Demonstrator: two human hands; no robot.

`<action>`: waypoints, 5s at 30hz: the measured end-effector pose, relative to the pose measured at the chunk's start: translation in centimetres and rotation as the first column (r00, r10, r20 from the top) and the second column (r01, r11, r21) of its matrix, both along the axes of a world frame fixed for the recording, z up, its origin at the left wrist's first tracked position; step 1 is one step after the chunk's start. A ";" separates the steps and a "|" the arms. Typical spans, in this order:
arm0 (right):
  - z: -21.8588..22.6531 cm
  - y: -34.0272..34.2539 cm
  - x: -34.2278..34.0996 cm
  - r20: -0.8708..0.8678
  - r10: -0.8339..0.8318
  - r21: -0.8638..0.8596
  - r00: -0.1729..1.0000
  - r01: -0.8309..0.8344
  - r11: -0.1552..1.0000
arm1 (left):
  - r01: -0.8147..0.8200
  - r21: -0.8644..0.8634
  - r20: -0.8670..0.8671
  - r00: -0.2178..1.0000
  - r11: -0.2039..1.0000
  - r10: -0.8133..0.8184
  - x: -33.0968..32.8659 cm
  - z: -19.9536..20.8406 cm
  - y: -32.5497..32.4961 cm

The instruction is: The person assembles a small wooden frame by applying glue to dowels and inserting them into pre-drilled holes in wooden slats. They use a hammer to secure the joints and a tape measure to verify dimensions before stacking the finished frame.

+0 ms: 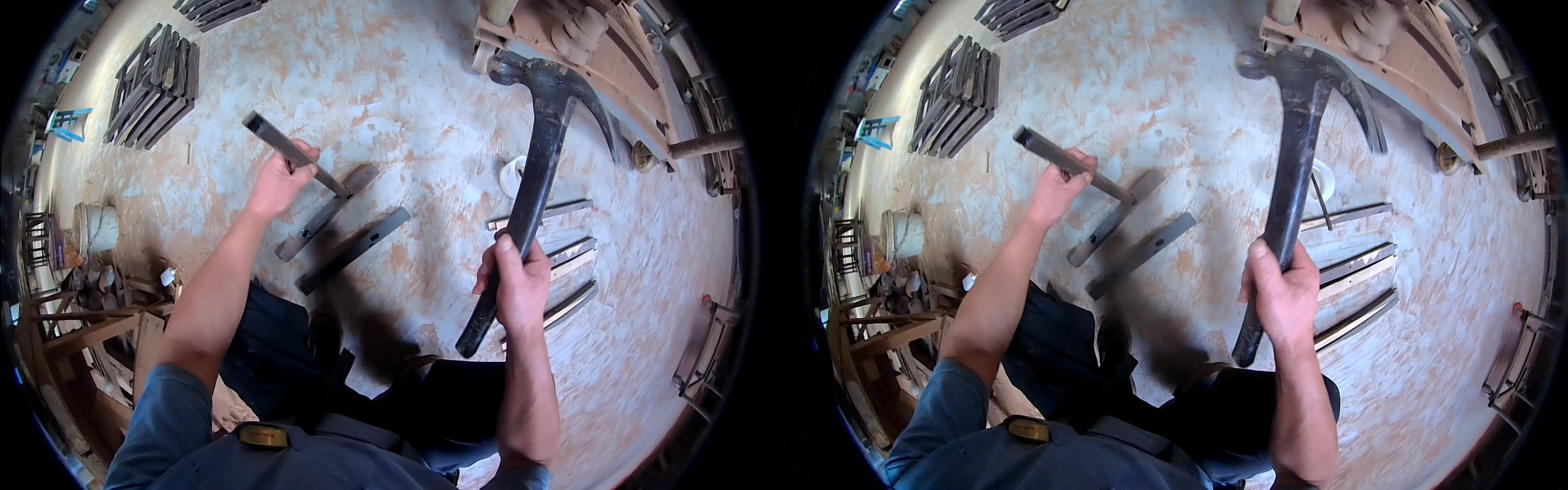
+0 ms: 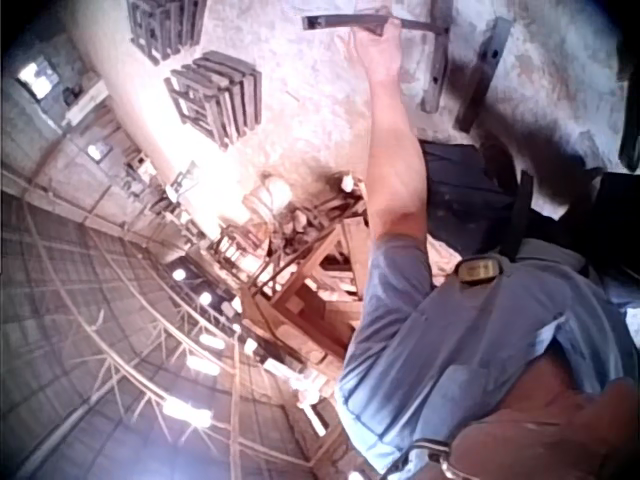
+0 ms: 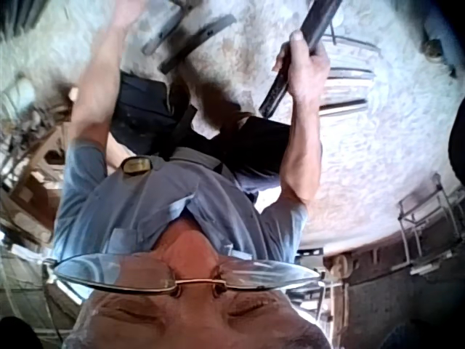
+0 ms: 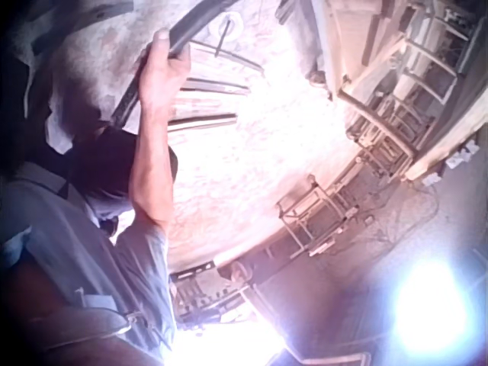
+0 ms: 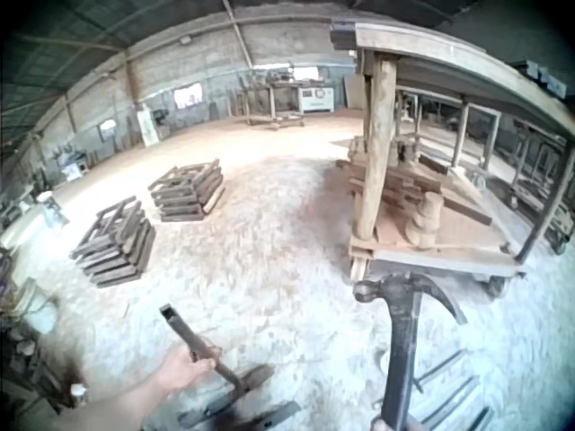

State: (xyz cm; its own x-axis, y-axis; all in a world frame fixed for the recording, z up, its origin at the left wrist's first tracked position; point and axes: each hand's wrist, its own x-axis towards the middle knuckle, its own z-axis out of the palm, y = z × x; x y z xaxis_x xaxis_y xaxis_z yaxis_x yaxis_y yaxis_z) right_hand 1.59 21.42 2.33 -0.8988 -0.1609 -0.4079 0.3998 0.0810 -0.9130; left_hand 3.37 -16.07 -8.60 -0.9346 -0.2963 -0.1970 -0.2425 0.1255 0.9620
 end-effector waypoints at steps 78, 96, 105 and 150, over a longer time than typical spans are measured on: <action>15.7 -11.3 -1.7 -0.006 0.833 0.703 0.554 -0.590 0.397 | 0.124 -0.322 -0.030 0.990 0.939 -0.141 2.8 -2.7 2.0; 14.0 -10.6 -2.3 -0.016 0.860 0.781 0.510 -0.531 0.329 | 0.159 -0.382 0.012 0.986 0.910 -0.167 2.0 -2.8 2.3; 12.6 -9.8 -1.4 -0.081 0.791 0.769 0.606 -0.467 0.437 | 0.041 -0.298 -0.045 0.997 0.954 -0.057 2.6 -4.6 2.0; -19.1 33.0 8.1 0.364 -0.287 0.687 0.886 -0.047 0.726 | 0.371 -0.233 0.783 0.619 0.899 -0.053 3.8 -1.9 4.0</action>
